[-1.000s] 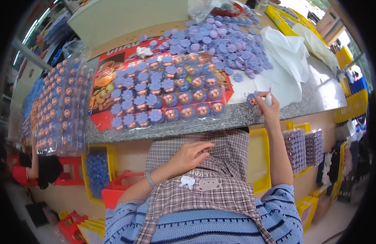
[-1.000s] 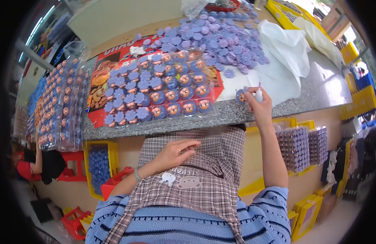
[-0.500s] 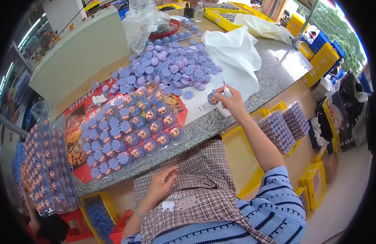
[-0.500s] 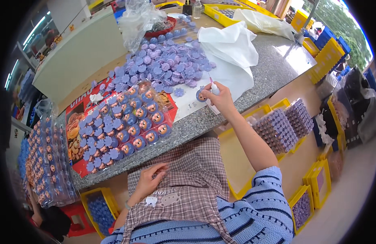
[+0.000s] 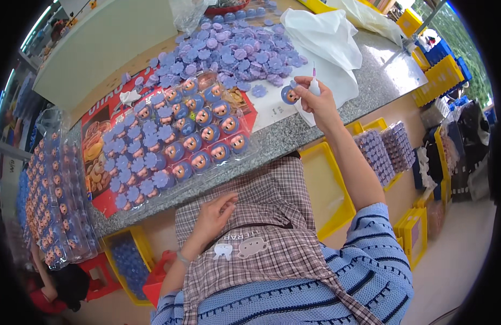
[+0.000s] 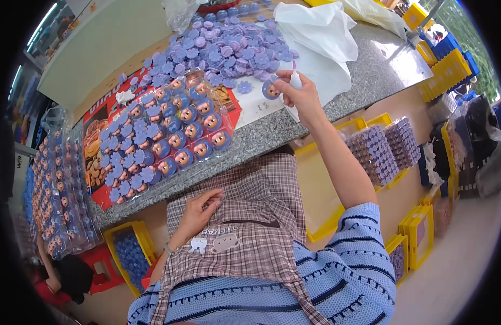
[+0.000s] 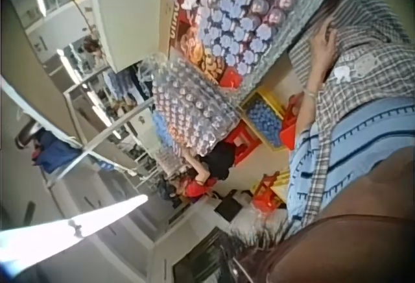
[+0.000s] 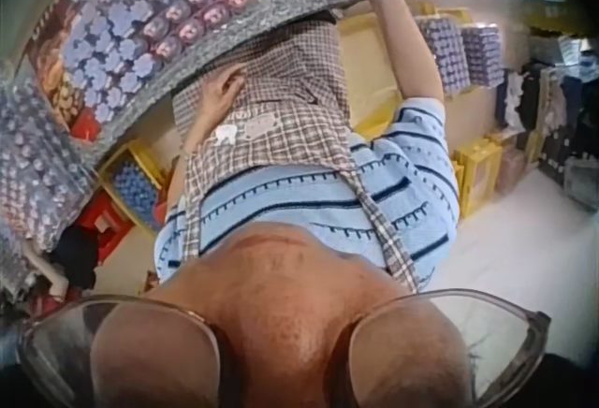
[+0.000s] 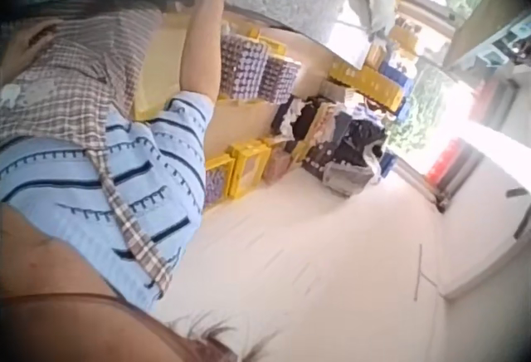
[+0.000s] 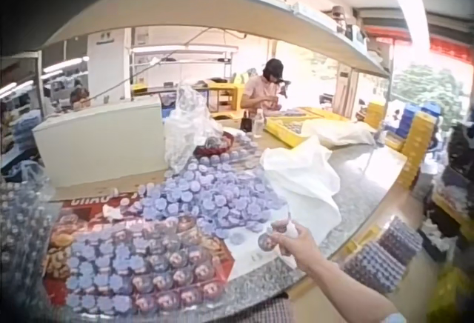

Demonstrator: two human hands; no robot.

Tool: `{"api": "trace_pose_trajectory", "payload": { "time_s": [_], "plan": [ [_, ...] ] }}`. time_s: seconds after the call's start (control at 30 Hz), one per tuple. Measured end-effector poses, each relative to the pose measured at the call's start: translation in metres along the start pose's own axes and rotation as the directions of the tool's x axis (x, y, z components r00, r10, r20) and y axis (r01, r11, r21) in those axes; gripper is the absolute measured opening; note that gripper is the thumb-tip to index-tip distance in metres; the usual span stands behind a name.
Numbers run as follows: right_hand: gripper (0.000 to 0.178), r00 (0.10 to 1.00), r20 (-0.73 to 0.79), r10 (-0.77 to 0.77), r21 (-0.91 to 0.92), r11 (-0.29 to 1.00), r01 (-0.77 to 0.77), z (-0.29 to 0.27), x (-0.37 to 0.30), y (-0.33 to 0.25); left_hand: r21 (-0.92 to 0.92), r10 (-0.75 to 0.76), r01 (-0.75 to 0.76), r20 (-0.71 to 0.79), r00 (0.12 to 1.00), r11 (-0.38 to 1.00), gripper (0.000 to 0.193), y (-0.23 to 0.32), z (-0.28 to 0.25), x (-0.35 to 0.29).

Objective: The person assembles toys by applying glue to pieces with a squeeze bottle, attaching components together by hand, and placing the assembled toys onto a tray.

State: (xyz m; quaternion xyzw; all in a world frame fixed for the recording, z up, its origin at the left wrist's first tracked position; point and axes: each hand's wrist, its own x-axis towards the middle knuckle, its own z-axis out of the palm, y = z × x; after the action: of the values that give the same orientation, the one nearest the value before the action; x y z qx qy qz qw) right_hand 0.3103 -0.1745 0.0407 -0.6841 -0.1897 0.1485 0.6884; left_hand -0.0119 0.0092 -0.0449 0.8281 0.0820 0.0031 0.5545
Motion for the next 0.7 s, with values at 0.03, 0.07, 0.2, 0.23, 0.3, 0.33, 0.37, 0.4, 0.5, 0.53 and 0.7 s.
{"api": "trace_pose_trajectory", "payload": {
  "time_s": [0.03, 0.07, 0.2, 0.23, 0.3, 0.33, 0.37, 0.4, 0.5, 0.53, 0.7],
  "plan": [
    [0.036, 0.998, 0.028, 0.049, 0.065, 0.997, -0.051, -0.001, 0.000, 0.001, -0.003, 0.007, -0.007, 0.000, 1.000, 1.000, 0.032, -0.001, 0.001, 0.000],
    [0.038, 0.994, 0.059, 0.094, 0.129, 0.986, -0.101, -0.002, -0.001, 0.003, -0.006, -0.001, 0.001, 0.002, 1.000, 1.000, 0.032, -0.002, 0.001, -0.001],
    [0.041, 0.976, 0.122, 0.181, 0.275, 0.939, -0.208, -0.005, -0.003, 0.007, -0.009, -0.002, 0.002, 0.002, 1.000, 1.000, 0.032, -0.005, 0.003, -0.002],
    [0.041, 0.975, 0.121, 0.185, 0.276, 0.938, -0.212, -0.005, -0.004, 0.007, -0.004, -0.001, 0.001, 0.002, 1.000, 1.000, 0.032, -0.005, 0.003, -0.003],
    [0.042, 0.972, 0.108, 0.210, 0.287, 0.929, -0.233, -0.004, -0.005, 0.008, 0.008, 0.003, -0.003, 0.005, 1.000, 1.000, 0.032, -0.005, 0.003, -0.004],
    [0.042, 0.970, 0.101, 0.222, 0.294, 0.925, -0.242, -0.003, -0.006, 0.008, 0.008, 0.001, -0.001, 0.007, 1.000, 1.000, 0.032, -0.006, 0.003, -0.004],
    [0.042, 0.970, 0.102, 0.222, 0.294, 0.925, -0.243, -0.003, -0.006, 0.008, 0.004, -0.003, 0.003, 0.010, 1.000, 1.000, 0.033, -0.005, 0.003, -0.003],
    [0.041, 0.968, 0.102, 0.228, 0.291, 0.924, -0.248, -0.002, -0.007, 0.008, 0.001, -0.006, 0.006, 0.013, 1.000, 1.000, 0.033, -0.004, 0.002, -0.002],
    [0.040, 0.965, 0.112, 0.238, 0.288, 0.922, -0.261, 0.000, -0.008, 0.008, 0.003, -0.020, 0.020, 0.016, 1.000, 1.000, 0.033, -0.006, 0.003, -0.006],
    [0.040, 0.966, 0.104, 0.237, 0.271, 0.928, -0.257, 0.001, -0.008, 0.009, 0.007, -0.032, 0.032, 0.009, 0.999, 0.999, 0.033, -0.008, 0.004, -0.007],
    [0.037, 0.983, 0.097, 0.156, 0.134, 0.977, -0.168, -0.004, -0.009, 0.013, -0.019, 0.022, -0.022, -0.022, 1.000, 1.000, 0.034, -0.012, 0.009, -0.005]
  ]
}}
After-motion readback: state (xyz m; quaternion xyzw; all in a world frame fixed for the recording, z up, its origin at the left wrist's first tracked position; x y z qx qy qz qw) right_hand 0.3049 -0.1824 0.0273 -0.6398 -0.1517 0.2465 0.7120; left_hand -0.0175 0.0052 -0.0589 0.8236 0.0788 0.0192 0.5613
